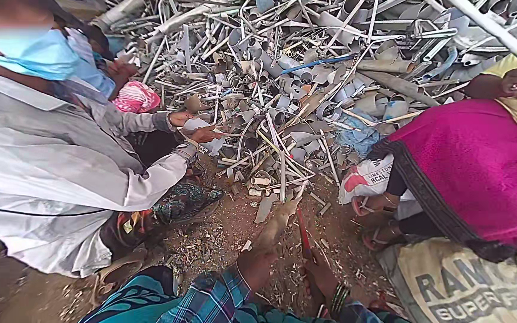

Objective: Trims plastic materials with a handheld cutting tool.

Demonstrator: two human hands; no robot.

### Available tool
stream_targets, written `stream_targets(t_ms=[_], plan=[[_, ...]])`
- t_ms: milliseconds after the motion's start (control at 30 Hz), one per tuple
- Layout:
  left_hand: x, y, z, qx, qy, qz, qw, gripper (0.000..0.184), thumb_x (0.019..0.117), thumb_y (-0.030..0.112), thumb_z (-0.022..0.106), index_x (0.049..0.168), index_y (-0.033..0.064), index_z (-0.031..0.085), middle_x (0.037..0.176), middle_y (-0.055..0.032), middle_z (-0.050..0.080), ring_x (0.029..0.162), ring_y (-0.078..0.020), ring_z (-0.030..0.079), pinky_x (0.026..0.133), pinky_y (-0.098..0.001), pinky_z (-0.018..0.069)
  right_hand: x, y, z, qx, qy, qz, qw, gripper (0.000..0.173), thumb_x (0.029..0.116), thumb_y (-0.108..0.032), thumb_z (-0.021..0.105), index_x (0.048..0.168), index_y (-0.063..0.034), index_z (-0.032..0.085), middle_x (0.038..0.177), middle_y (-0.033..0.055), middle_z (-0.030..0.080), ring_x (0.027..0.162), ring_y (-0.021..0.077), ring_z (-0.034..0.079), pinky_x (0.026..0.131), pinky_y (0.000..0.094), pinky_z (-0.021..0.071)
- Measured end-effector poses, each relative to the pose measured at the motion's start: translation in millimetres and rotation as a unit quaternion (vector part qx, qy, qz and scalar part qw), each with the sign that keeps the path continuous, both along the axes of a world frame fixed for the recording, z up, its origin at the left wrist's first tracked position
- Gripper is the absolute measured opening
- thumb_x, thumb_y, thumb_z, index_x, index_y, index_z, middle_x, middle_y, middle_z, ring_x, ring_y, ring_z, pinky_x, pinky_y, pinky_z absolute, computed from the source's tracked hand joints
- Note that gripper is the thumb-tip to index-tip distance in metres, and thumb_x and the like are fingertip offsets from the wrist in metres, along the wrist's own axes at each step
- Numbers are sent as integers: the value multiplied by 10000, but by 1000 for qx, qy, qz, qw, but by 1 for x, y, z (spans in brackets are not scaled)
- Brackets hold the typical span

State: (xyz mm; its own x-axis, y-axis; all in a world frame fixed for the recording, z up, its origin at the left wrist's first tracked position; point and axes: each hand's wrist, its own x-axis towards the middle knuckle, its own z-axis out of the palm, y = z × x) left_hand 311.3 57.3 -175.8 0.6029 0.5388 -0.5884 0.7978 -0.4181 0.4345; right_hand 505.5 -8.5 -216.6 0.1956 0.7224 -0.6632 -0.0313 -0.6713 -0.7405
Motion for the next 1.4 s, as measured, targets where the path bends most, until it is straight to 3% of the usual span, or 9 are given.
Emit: stream_targets(t_ms=[100, 767, 833, 933, 1067, 1233, 1400], plan=[[4, -7, -19, -37, 50, -45, 997, 465, 1079, 175, 478, 1530, 67, 446, 1497, -233, 499, 1379, -419, 487, 1114, -602, 383, 1, 0, -3, -14, -12, 11, 1000, 434, 1100, -93, 411, 1512, -12, 298, 820, 70, 559, 547, 121, 566, 514, 261, 496], [7, -3, -18, -28, 44, -53, 997, 453, 1083, 191, 486, 1515, 57, 463, 1471, -260, 510, 1344, -449, 509, 1075, -622, 405, 1, 14, 3, 0, -35, 17, 999, 470, 1091, -83, 426, 1527, 5, 274, 818, 79, 566, 530, 118, 553, 512, 266, 494], [9, -4, -12, -33, 48, -49, 997, 458, 1090, 182, 470, 1531, 60, 445, 1487, -266, 495, 1359, -455, 493, 1092, -621, 388, 7, 20, 7, 32, -32, -11, 999, 435, 1090, -79, 420, 1496, 25, 304, 817, 82, 588, 529, 111, 559, 513, 259, 494], [5, 1, -30, -19, 28, -57, 998, 445, 1089, 204, 475, 1507, 55, 474, 1452, -270, 525, 1339, -460, 513, 1072, -629, 406, 21, 32, 18, 128, -8, -82, 988, 383, 1115, -113, 370, 1470, 24, 327, 850, 84, 623, 547, 99, 579, 508, 241, 501], [4, 5, -34, -16, 26, -52, 998, 459, 1069, 203, 513, 1502, 54, 478, 1450, -261, 529, 1329, -448, 524, 1073, -612, 420, 41, 48, 43, 230, -1, -203, 952, 408, 1132, -146, 331, 1524, -33, 313, 822, 78, 652, 527, 96, 590, 461, 225, 483], [14, 0, 21, -30, 88, -37, 995, 473, 1077, 112, 460, 1540, 29, 411, 1534, -268, 445, 1383, -453, 473, 1112, -603, 374, 61, 60, 67, 285, -11, -287, 915, 397, 1135, -155, 319, 1508, -21, 314, 765, 42, 620, 488, 63, 564, 438, 193, 473], [1, 12, -31, 7, 53, -57, 997, 466, 1077, 199, 485, 1521, 59, 452, 1490, -249, 500, 1332, -449, 522, 1063, -631, 413, 65, 64, 71, 286, -4, -300, 910, 380, 1134, -160, 329, 1496, -41, 334, 777, 46, 626, 479, 64, 560, 415, 190, 459]])
